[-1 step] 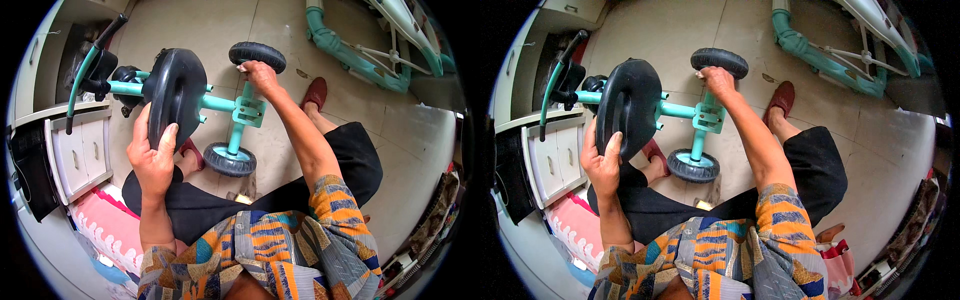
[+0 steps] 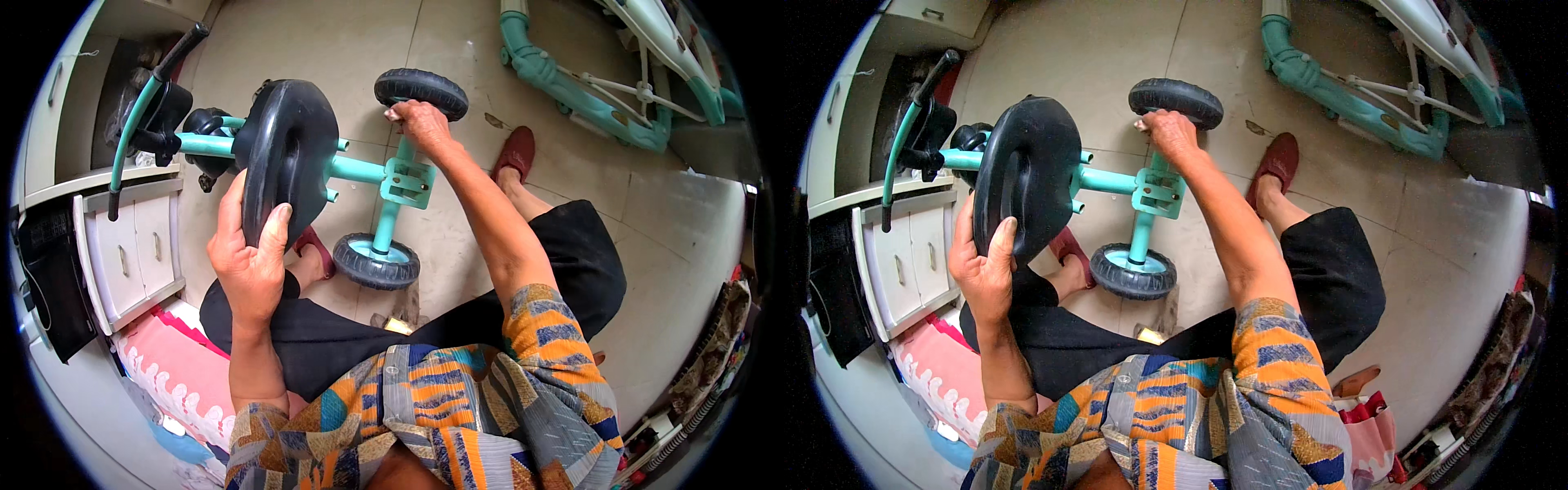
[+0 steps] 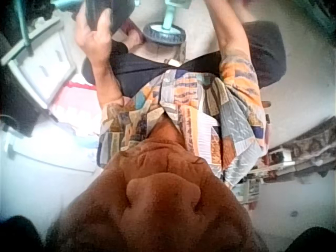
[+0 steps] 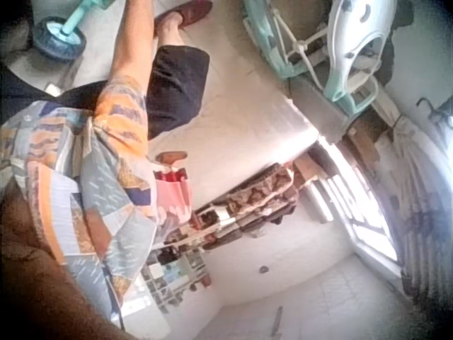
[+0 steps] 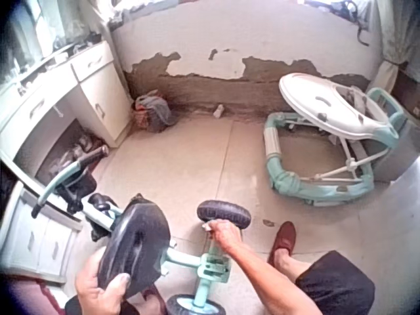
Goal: The person wipes the handlebars, seat, and wheels of a child's tricycle using a cloth. They rotate the tricycle to access different parts and continue wiping the frame and wheels.
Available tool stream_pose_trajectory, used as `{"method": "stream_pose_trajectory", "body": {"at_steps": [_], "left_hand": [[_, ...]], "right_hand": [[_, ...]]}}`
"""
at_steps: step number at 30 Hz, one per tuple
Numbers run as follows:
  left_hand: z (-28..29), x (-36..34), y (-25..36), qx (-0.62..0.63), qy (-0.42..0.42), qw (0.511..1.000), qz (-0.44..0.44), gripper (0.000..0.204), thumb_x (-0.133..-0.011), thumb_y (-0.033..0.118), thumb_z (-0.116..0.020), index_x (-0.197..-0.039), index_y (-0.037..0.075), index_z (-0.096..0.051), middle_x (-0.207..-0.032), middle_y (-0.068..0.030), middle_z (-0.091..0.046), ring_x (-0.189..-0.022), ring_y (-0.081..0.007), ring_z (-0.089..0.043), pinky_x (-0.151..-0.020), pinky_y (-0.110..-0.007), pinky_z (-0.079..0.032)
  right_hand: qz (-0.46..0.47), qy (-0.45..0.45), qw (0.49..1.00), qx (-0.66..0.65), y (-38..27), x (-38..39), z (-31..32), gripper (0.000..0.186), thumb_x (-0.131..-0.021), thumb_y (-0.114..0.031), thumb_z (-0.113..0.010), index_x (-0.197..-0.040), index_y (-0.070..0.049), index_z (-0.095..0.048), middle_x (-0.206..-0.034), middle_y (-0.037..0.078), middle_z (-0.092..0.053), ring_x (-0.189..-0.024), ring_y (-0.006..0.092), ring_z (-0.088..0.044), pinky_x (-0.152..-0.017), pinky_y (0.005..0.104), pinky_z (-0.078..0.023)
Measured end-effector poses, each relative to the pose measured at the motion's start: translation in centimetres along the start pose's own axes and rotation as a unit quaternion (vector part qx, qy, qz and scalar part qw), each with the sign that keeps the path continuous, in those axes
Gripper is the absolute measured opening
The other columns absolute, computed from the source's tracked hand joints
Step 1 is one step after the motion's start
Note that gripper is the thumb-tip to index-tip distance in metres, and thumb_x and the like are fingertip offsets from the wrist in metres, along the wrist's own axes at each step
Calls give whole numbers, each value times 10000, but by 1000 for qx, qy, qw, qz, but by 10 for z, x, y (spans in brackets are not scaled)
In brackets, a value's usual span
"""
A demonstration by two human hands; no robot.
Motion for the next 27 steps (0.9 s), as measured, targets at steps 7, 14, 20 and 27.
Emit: {"method": "stream_pose_trajectory", "body": {"at_steps": [7,14,20,27], "left_hand": [[-1,-1,1,1,-21,1000,1,424,-884,20,-663,-1281,-53,-534,-1044,-97,-662,-909,-132,-615,-826,-267,-499],[0,-5,9,-40,-21,998,-53,450,-868,-23,-653,-1296,-56,-520,-1070,-130,-658,-923,-156,-631,-829,-277,-504],[-1,-3,3,-46,-28,999,-2,477,-856,-37,-655,-1308,-61,-505,-1107,-149,-651,-969,-177,-638,-865,-288,-496],[3,2,-1,-68,-32,997,32,500,-848,-43,-649,-1318,-87,-485,-1132,-168,-658,-974,-195,-655,-872,-289,-498]], "right_hand": [[39,-124,991,12,-2,23,-40,186,-851,-250,-608,-984,-179,-718,-954,126,-696,-955,327,-650,-791,437,-521],[123,245,961,40,-37,-5,97,269,-838,-121,-633,-1103,-160,-663,-1064,89,-682,-1047,287,-620,-887,402,-478],[168,130,957,200,-29,-44,41,216,-911,-296,-565,-1055,-164,-658,-1083,86,-647,-1046,291,-609,-898,429,-450],[145,-135,891,408,-55,-103,-44,197,-886,-250,-562,-953,-183,-735,-1003,25,-682,-974,241,-637,-798,399,-442]]}}
Point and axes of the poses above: each hand's wrist, its own x-axis away from the middle knuckle, its own z-axis out of the back of the hand, y = z × x, the point moved 7 cm from there along -x, towards the middle knuckle
